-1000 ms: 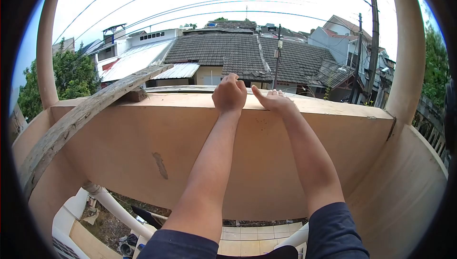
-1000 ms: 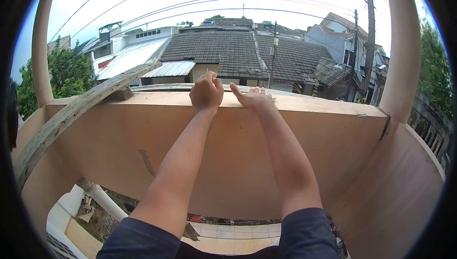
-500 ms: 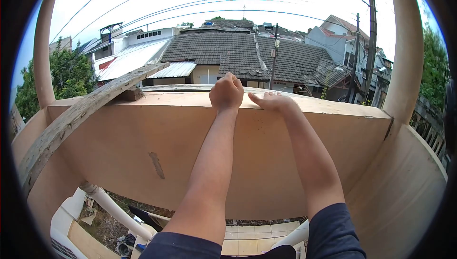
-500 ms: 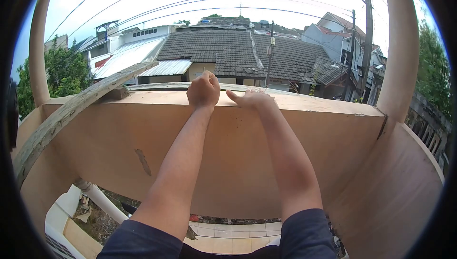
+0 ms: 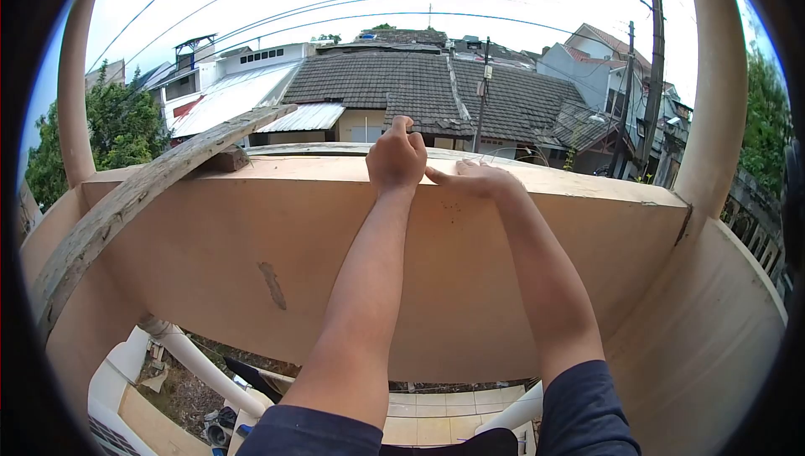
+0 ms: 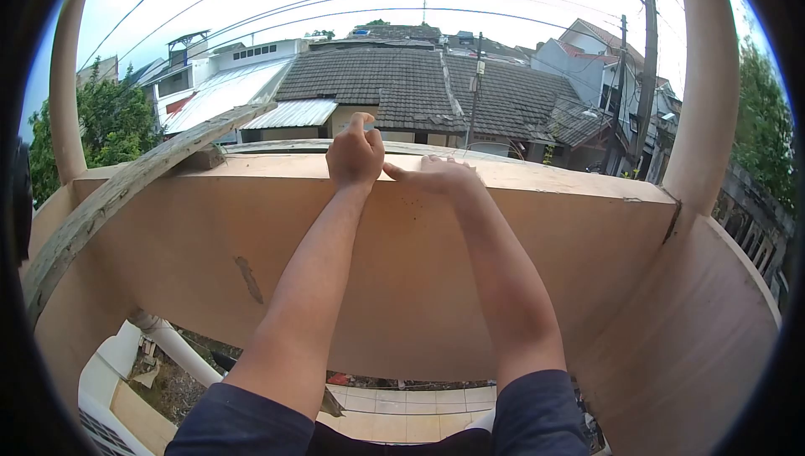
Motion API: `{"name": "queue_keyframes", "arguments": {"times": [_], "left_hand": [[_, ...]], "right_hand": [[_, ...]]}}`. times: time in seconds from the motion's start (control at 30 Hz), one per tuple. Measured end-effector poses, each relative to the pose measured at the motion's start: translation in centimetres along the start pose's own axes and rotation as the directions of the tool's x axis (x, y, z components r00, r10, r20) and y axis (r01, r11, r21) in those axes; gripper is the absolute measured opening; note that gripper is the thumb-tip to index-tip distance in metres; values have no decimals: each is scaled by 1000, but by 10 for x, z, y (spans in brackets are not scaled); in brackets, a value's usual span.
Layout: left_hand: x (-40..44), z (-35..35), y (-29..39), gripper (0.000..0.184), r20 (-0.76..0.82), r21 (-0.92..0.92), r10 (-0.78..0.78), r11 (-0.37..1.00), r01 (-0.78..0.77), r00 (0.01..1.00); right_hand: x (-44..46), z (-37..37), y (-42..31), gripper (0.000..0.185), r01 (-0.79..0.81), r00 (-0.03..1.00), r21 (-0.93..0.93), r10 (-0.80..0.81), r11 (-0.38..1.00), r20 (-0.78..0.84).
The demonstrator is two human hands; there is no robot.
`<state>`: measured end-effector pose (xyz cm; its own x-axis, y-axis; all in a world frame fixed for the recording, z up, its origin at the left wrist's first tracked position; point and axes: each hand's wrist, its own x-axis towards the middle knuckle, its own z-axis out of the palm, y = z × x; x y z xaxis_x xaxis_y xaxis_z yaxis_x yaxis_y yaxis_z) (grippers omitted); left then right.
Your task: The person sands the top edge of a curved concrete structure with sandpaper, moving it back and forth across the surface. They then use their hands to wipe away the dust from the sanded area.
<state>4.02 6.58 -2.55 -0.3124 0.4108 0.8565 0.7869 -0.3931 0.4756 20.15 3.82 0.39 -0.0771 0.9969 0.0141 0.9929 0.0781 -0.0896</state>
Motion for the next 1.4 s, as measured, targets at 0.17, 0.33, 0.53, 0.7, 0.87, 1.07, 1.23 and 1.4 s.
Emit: {"name": "queue_keyframes", "arguments": {"times": [0.17, 0.33, 0.53, 0.7, 0.87, 1.07, 1.23, 1.4], "left_hand": [[-2, 0, -3, 25, 16, -4, 19, 1000, -19, 1000], [-1, -1, 0, 24, 32, -2, 0, 1000, 0, 999], [1, 1, -2, 19, -2, -28, 16, 999, -16, 1000], [-3, -3, -1, 19, 6, -2, 19, 1000, -19, 1000], [-3, -3, 1, 18, 31, -4, -9, 1000, 9, 999], [0, -1, -1, 15, 53, 53, -14, 999, 11, 998], [0, 0, -1, 13, 40, 10, 19, 1000, -19, 999], [4, -4, 5, 17, 133, 35, -33, 999, 29, 991]], "right_hand": [[27, 21, 28, 120, 215, 974, 94, -207, 972, -87], [50, 6, 49, 116, -75, 997, 114, 78, 991, -28], [5, 16, 9, 115, 138, 986, 8, -137, 990, -100], [18, 7, 31, 104, 6, 998, 125, 1, 992, -56], [5, 2, 15, 107, -73, 995, 72, 77, 995, -57], [3, 6, 44, 101, 232, 972, 175, -225, 957, -63], [22, 5, 50, 106, -77, 990, 148, 94, 986, -106], [3, 24, 5, 105, 166, 972, -52, -173, 985, -158]]}}
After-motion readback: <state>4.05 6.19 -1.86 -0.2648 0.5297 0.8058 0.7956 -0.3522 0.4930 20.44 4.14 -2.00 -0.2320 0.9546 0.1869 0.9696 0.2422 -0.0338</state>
